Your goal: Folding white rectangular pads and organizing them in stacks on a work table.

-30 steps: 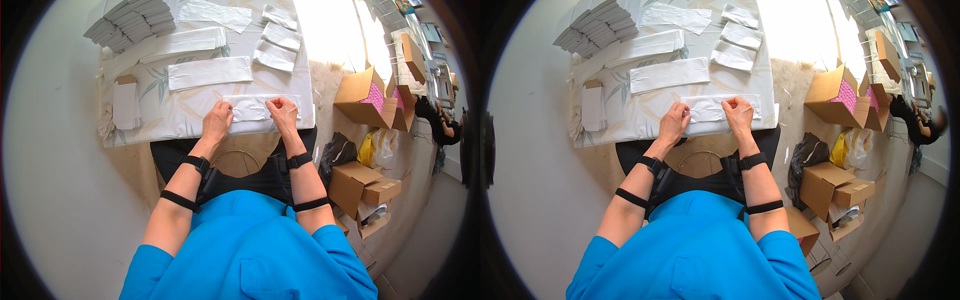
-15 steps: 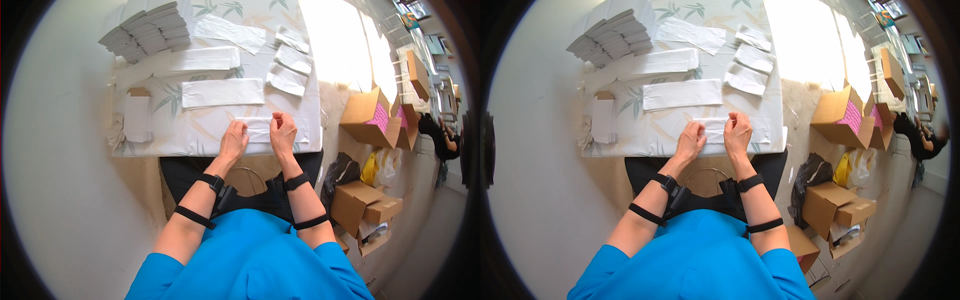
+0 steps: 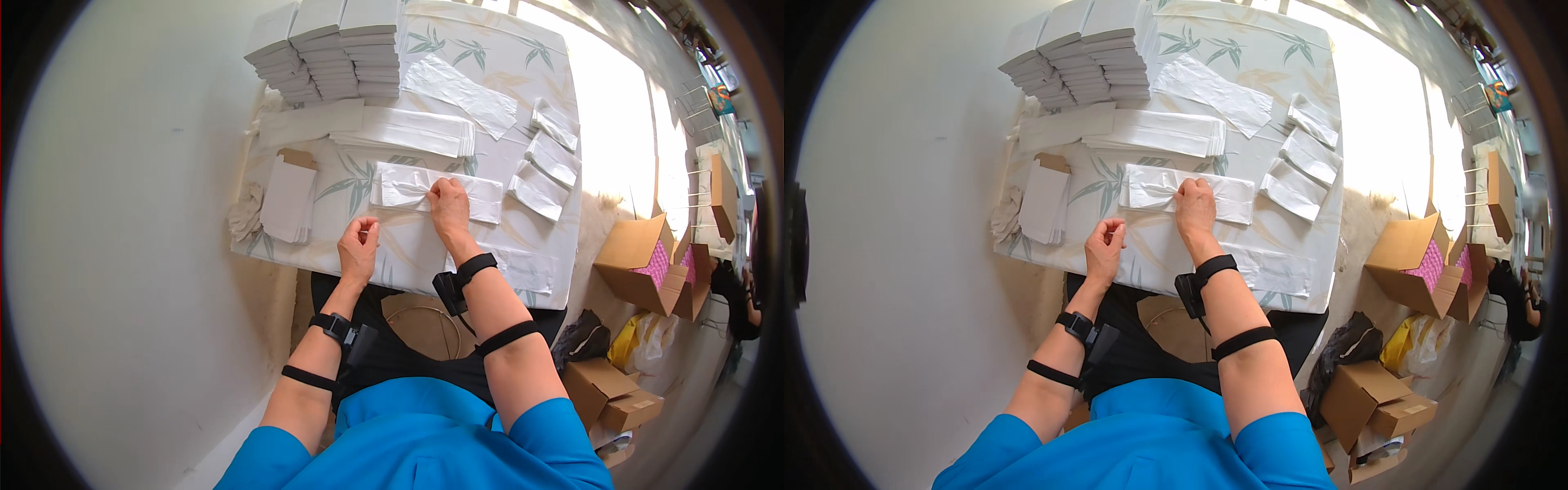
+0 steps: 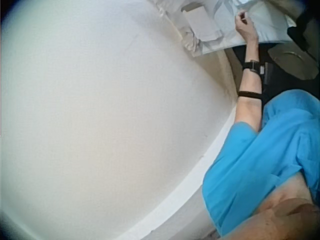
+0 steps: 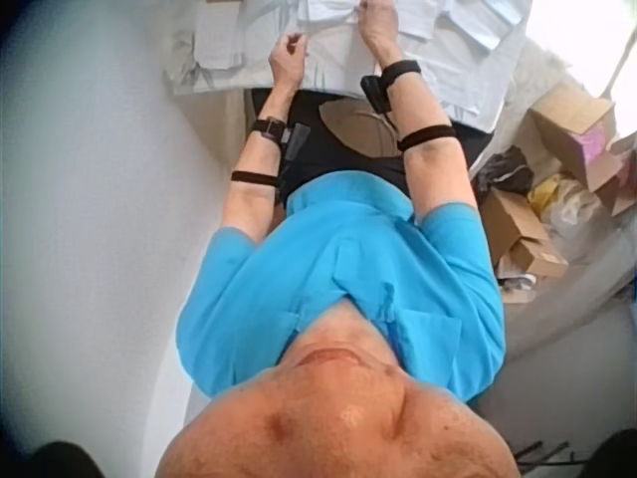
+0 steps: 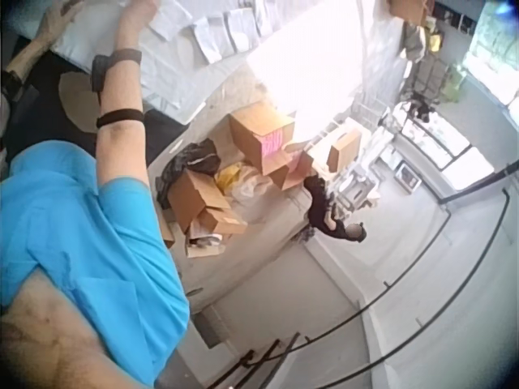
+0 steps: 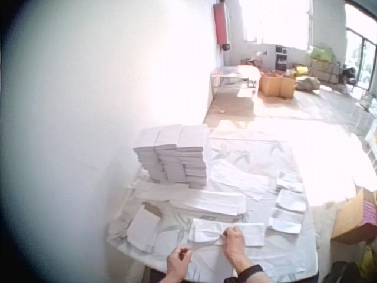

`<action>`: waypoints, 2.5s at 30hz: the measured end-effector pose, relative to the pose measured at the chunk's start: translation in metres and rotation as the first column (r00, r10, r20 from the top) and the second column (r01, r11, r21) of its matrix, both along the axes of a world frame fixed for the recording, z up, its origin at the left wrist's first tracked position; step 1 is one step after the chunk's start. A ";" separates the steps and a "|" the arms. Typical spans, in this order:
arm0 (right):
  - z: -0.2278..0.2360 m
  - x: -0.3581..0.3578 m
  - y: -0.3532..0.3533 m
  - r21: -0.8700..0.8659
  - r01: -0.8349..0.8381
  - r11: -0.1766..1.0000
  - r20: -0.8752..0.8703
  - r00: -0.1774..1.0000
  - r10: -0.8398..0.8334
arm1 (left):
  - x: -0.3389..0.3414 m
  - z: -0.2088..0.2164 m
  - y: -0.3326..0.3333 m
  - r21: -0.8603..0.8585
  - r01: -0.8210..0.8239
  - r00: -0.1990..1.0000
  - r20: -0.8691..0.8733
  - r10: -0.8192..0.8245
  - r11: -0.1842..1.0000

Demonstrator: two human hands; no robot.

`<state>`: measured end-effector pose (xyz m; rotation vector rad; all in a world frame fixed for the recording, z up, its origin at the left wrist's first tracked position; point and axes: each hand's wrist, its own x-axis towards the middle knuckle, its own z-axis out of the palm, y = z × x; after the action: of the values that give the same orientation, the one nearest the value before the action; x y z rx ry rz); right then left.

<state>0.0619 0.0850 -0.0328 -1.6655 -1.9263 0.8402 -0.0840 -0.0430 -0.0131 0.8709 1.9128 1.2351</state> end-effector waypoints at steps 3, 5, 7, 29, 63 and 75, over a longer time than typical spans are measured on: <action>-0.005 0.004 0.002 0.047 -0.042 0.998 -0.129 0.990 0.048 | -0.012 -0.001 0.019 0.010 -0.036 0.999 0.005 0.036 0.999; -0.006 0.005 0.003 0.057 -0.031 0.998 -0.177 0.983 0.040 | -0.014 -0.001 0.039 0.027 -0.052 0.998 0.029 0.051 0.998; -0.006 0.004 0.002 0.062 -0.032 0.998 -0.183 0.982 0.043 | -0.014 0.001 0.060 -0.104 -0.044 0.971 -0.237 0.018 0.994; 0.043 0.073 -0.098 -0.650 -0.154 0.744 -0.747 -0.053 -0.663 | -0.002 0.084 -0.014 0.076 0.103 0.781 0.612 -0.128 0.992; 0.003 0.158 -0.103 -0.158 0.496 0.854 -0.191 0.833 -0.519 | 0.013 -0.023 -0.006 -0.156 0.213 0.966 -0.113 -0.232 0.965; 0.007 0.156 -0.094 -0.148 0.519 0.842 -0.088 0.841 -0.534 | 0.022 -0.012 0.000 -0.193 0.208 0.876 -0.399 -0.270 0.959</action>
<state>0.2178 -0.0092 -0.0258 -2.0216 -1.2440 0.8158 -0.0620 -0.0434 -0.0252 1.3371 2.1130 0.7891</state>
